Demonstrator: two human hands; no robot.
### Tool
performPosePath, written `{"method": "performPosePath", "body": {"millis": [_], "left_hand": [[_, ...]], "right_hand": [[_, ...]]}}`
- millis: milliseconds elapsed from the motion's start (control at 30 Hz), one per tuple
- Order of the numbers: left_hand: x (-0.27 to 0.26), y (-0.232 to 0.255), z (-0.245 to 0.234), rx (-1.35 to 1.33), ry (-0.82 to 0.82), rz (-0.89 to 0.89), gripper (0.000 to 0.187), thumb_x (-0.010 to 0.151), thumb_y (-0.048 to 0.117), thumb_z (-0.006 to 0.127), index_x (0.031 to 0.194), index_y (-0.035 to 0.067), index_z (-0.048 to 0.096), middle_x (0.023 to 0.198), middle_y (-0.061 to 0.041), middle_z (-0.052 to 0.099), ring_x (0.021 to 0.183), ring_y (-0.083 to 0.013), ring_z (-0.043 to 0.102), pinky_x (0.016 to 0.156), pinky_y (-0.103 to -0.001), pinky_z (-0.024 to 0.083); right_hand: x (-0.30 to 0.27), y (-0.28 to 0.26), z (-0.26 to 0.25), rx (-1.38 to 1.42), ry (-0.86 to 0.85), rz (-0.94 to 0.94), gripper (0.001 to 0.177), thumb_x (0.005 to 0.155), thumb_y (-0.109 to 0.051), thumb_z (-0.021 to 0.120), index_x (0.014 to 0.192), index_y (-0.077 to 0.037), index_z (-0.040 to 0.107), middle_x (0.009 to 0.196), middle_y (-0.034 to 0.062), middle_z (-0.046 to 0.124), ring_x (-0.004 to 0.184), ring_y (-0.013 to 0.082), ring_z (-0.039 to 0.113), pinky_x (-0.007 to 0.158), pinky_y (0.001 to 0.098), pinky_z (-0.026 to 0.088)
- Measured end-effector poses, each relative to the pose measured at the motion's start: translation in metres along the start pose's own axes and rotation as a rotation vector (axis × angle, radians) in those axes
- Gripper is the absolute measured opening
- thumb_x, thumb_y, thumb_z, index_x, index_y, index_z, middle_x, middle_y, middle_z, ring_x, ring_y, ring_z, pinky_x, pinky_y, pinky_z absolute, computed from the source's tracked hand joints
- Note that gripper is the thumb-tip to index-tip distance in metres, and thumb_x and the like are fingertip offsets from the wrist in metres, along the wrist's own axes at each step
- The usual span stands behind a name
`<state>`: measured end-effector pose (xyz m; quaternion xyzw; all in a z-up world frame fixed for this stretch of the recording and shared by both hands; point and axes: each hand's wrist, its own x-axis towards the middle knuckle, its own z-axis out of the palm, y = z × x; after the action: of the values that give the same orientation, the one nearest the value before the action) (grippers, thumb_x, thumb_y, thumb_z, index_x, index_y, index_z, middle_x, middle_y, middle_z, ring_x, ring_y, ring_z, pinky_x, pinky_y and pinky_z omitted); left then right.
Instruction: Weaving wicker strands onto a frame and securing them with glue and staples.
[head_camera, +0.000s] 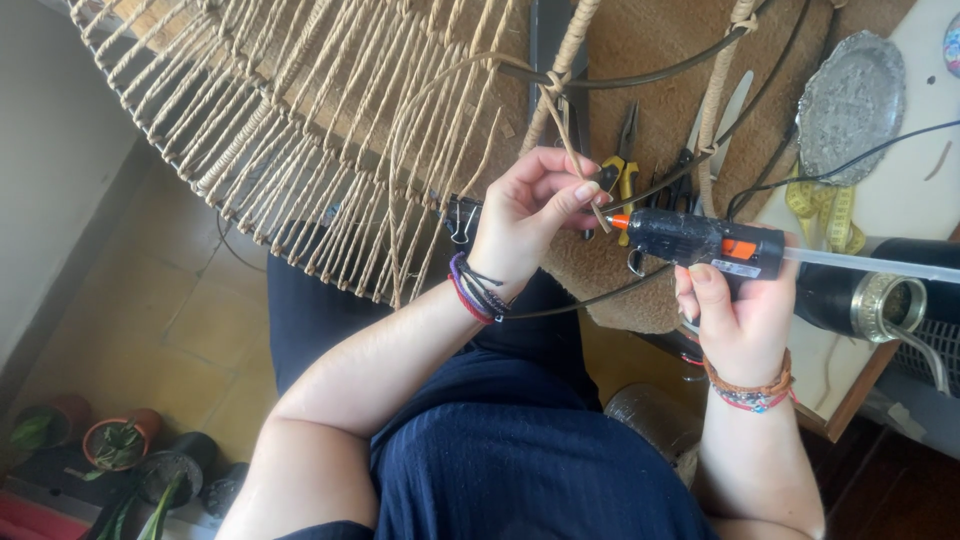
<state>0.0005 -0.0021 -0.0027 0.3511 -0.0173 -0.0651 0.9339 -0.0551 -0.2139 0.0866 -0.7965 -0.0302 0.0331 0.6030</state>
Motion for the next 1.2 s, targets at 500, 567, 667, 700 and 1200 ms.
{"method": "performPosePath", "body": {"millis": [500,567,667,700,1200], "left_hand": [[0.0,0.0,0.0,0.008,0.0,-0.003,0.021,0.097,0.007,0.069,0.117,0.006,0.063,0.096,-0.007,0.074,0.089,-0.0125,0.074,0.077,-0.024,0.065],[0.0,0.0,0.0,0.019,-0.006,0.005,0.021,0.097,0.008,0.069,0.117,0.006,0.063,0.096,-0.007,0.074,0.088,-0.0127,0.074,0.077,-0.024,0.065],[0.0,0.0,0.0,0.001,-0.004,-0.008,0.021,0.097,0.008,0.07,0.117,0.005,0.063,0.096,-0.007,0.074,0.088,-0.013,0.074,0.077,-0.024,0.065],[0.0,0.0,0.0,0.001,-0.004,-0.009,0.021,0.097,0.008,0.07,0.117,0.005,0.063,0.096,-0.007,0.074,0.088,-0.013,0.074,0.077,-0.024,0.065],[0.0,0.0,0.001,0.018,-0.003,0.007,0.022,0.097,0.009,0.07,0.117,0.005,0.063,0.095,-0.007,0.074,0.086,-0.0127,0.074,0.076,-0.024,0.065]], "right_hand": [[0.002,0.002,0.0,-0.036,0.016,-0.028,0.029,0.102,-0.003,0.055,0.121,-0.008,0.033,0.087,0.0094,0.058,0.059,0.0086,0.05,0.052,0.0167,0.042],[0.0,0.003,-0.001,-0.057,0.014,-0.005,0.032,0.101,0.001,0.052,0.124,-0.008,0.032,0.088,0.0106,0.057,0.06,0.0095,0.05,0.053,0.0179,0.042],[0.002,-0.003,0.002,-0.067,-0.011,-0.016,0.029,0.1,0.0,0.051,0.121,-0.008,0.032,0.083,0.0085,0.055,0.059,0.0086,0.048,0.052,0.0178,0.041],[0.002,-0.003,0.002,-0.067,-0.011,-0.015,0.029,0.1,0.0,0.051,0.121,-0.008,0.032,0.083,0.0085,0.055,0.059,0.0086,0.048,0.052,0.0178,0.041],[-0.004,-0.011,0.003,-0.278,0.01,-0.163,0.038,0.101,0.001,0.057,0.128,-0.001,0.031,0.09,0.0137,0.056,0.067,0.0156,0.054,0.063,0.0249,0.046]]}}
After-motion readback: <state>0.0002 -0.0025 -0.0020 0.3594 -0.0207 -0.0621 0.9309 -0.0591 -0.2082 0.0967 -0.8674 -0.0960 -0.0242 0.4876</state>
